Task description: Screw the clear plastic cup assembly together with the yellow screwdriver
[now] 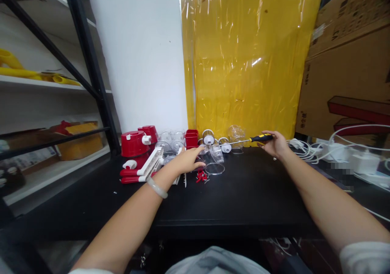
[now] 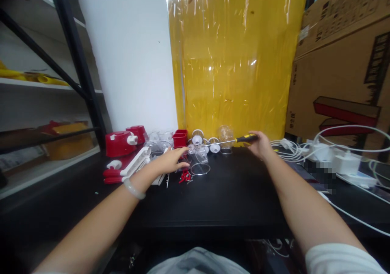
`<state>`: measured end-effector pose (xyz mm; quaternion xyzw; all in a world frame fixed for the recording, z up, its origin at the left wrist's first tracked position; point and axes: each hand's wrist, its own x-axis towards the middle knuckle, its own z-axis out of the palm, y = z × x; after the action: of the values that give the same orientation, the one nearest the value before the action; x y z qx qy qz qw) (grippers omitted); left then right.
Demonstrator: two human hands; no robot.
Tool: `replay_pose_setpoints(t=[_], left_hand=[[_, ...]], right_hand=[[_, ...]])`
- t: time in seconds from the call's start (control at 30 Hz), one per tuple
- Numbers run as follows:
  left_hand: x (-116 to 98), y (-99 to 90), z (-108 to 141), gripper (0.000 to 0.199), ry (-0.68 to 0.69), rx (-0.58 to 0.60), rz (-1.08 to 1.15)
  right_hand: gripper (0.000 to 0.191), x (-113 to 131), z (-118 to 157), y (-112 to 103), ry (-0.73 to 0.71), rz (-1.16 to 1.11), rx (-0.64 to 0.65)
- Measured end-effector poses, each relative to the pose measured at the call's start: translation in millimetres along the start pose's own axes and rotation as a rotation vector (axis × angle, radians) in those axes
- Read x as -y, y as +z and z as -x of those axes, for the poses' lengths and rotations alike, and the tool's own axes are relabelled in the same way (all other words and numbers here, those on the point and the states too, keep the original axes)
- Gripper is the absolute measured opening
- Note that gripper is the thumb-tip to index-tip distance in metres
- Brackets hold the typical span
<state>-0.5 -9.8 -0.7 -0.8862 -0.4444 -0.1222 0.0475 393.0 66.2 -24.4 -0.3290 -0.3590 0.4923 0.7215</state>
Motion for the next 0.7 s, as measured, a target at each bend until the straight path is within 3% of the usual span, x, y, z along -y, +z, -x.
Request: replay_pose_setpoints(t=[0.1, 0.23, 0.53, 0.63, 0.7], left_hand=[[-1.2, -1.3, 0.5, 0.061, -0.012, 0.010, -0.026], [-2.0, -1.3, 0.0, 0.062, -0.006, 0.014, -0.031], [-0.5, 0.6, -0.6, 0.061, -0.017, 0.015, -0.020], [0.3, 1.2, -0.3, 0.062, -0.006, 0.021, -0.013], [0.2, 1.6, -0.6, 0.062, -0.012, 0.021, -0.020]], right_hand=[[0.035, -5.5, -9.7, -3.8, -0.001, 0.189, -0.105], [0.033, -12.9, -19.7, -11.3, -0.054, 0.376, -0.121], [0.009, -0.4, 0.3, 3.2, 0.039, 0.013, -0.039], [0.004, 2.0, 1.5, 2.5, 0.030, 0.008, -0.002], [0.016, 0.4, -1.9, 0.7, 0.015, 0.085, -0.022]])
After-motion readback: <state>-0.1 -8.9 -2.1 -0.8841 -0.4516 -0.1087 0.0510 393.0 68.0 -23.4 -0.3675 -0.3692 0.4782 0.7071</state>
